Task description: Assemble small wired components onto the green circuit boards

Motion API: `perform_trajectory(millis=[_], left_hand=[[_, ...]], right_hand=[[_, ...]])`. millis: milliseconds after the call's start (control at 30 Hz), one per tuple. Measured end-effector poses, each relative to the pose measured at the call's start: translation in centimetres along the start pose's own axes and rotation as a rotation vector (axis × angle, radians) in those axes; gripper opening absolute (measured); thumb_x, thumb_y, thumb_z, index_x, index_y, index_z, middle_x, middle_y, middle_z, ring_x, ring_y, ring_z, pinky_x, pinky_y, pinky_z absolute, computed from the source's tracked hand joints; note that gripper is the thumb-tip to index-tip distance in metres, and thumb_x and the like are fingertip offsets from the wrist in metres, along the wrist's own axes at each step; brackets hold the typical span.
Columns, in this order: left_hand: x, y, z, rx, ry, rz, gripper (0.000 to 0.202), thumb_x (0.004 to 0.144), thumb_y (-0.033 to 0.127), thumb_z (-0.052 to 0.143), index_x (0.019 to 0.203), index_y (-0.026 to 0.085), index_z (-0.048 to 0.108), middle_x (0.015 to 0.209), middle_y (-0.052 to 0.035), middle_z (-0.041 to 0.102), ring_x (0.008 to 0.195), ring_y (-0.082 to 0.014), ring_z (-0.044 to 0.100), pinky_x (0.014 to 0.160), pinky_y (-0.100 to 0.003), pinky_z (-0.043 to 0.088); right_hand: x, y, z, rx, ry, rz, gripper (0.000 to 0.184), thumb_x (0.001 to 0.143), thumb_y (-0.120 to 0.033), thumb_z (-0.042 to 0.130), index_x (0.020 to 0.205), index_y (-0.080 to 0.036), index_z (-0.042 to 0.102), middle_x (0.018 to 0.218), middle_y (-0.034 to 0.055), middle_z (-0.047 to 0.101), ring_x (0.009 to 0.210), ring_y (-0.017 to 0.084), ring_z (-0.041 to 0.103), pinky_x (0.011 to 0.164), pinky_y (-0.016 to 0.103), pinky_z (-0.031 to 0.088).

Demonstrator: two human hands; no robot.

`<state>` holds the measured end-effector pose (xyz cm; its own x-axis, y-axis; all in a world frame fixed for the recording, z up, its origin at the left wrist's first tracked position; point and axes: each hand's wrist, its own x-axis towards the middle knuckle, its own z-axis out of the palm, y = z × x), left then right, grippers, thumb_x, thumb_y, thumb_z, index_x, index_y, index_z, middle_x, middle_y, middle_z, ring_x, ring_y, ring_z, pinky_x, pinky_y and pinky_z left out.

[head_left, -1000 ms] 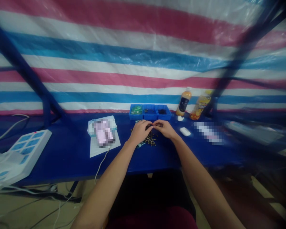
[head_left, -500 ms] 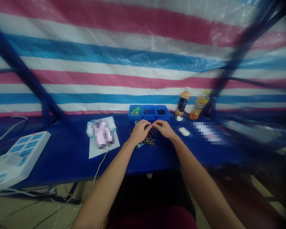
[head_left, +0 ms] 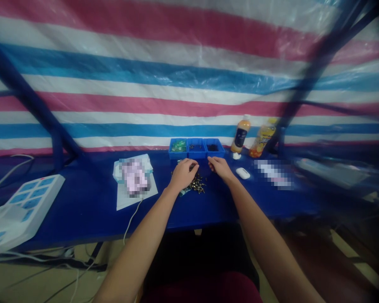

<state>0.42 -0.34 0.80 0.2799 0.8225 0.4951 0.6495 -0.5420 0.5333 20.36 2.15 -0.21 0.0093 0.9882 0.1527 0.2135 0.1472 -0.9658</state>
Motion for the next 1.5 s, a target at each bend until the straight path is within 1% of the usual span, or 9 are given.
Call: perform_trajectory(millis=[267,400,467,600,867,967,1133,1367,1500], left_hand=[[0.0,-0.3,0.0,0.032,-0.01,-0.035,0.021,0.093,0.034,0.052,0.1,0.023,0.068,0.101,-0.0047,0.067,0.095,-0.0214,0.061,0.086,-0.036,0.047],[0.1,-0.4,0.0,0.032,-0.01,-0.03,0.02,0.093,0.033,0.052,0.1,0.023,0.068,0.1,-0.004,0.067,0.095,-0.0204,0.061,0.086,-0.034,0.047],[0.1,-0.5,0.1,0.034,-0.012,-0.024,0.02,0.093,0.032,0.051,0.1,0.022,0.067,0.099,-0.0039,0.067,0.095,-0.02,0.061,0.086,-0.034,0.047],[0.1,-0.6,0.2,0.056,-0.02,-0.024,0.02,0.093,0.032,0.051,0.1,0.023,0.068,0.101,-0.0044,0.067,0.095,-0.0206,0.061,0.086,-0.034,0.047],[-0.2,-0.7,0.0,0.22,-0.001,-0.09,0.02,0.093,0.032,0.051,0.1,0.024,0.068,0.106,-0.0057,0.068,0.102,-0.0257,0.059,0.088,-0.039,0.045],[-0.2,-0.6,0.0,0.229,-0.011,-0.091,0.02,0.093,0.031,0.051,0.101,0.024,0.068,0.107,-0.0062,0.068,0.103,-0.0254,0.059,0.088,-0.038,0.045],[-0.2,-0.7,0.1,0.213,-0.008,-0.073,0.02,0.093,0.033,0.051,0.1,0.025,0.068,0.106,-0.0051,0.068,0.101,-0.0253,0.059,0.087,-0.039,0.045],[-0.1,-0.6,0.1,0.181,-0.02,-0.051,0.021,0.093,0.033,0.051,0.099,0.024,0.068,0.106,-0.0051,0.068,0.102,-0.0242,0.059,0.089,-0.038,0.046],[-0.1,-0.7,0.2,0.168,-0.008,-0.051,0.019,0.092,0.032,0.052,0.099,0.024,0.068,0.104,-0.0047,0.068,0.102,-0.0241,0.059,0.09,-0.038,0.046]], right_hand=[[0.4,0.4,-0.2,0.157,0.133,0.085,0.047,0.072,-0.061,0.067,0.062,-0.018,0.052,0.053,-0.0016,0.047,0.046,0.009,0.043,0.043,0.023,0.03],[0.8,0.4,-0.5,0.163,0.235,-0.03,0.055,0.072,-0.059,0.069,0.106,-0.016,0.062,0.068,-0.0008,0.062,0.046,0.009,0.045,0.045,0.022,0.034],[0.9,0.6,-0.7,0.079,0.243,-0.044,0.057,0.074,-0.055,0.068,0.115,-0.016,0.061,0.069,-0.0006,0.064,0.048,0.01,0.048,0.048,0.023,0.037],[0.8,1.2,-0.9,-0.24,0.229,-0.097,0.034,0.082,-0.045,0.061,0.099,-0.016,0.07,0.063,0.0002,0.063,0.06,0.015,0.058,0.062,0.026,0.044],[0.7,1.6,1.3,-0.877,0.064,-0.206,0.036,0.092,-0.039,0.055,0.123,-0.024,0.066,0.11,0.0103,0.063,0.095,0.023,0.062,0.084,0.032,0.045],[1.2,1.3,2.2,-0.958,0.021,-0.23,0.032,0.094,-0.041,0.053,0.116,-0.025,0.07,0.112,0.011,0.062,0.097,0.024,0.061,0.083,0.032,0.046],[1.5,1.5,1.7,-0.921,-0.009,-0.258,0.02,0.093,-0.028,0.054,0.095,-0.022,0.073,0.102,0.0097,0.066,0.094,0.023,0.062,0.082,0.032,0.046],[1.3,2.6,-0.1,-0.638,0.066,-0.363,0.03,0.091,-0.014,0.048,0.114,-0.018,0.066,0.107,0.0091,0.069,0.1,0.021,0.063,0.095,0.033,0.045],[1.2,2.4,0.1,-0.576,0.082,-0.395,0.03,0.092,-0.014,0.043,0.105,-0.019,0.069,0.106,0.0093,0.068,0.098,0.02,0.064,0.094,0.034,0.047]])
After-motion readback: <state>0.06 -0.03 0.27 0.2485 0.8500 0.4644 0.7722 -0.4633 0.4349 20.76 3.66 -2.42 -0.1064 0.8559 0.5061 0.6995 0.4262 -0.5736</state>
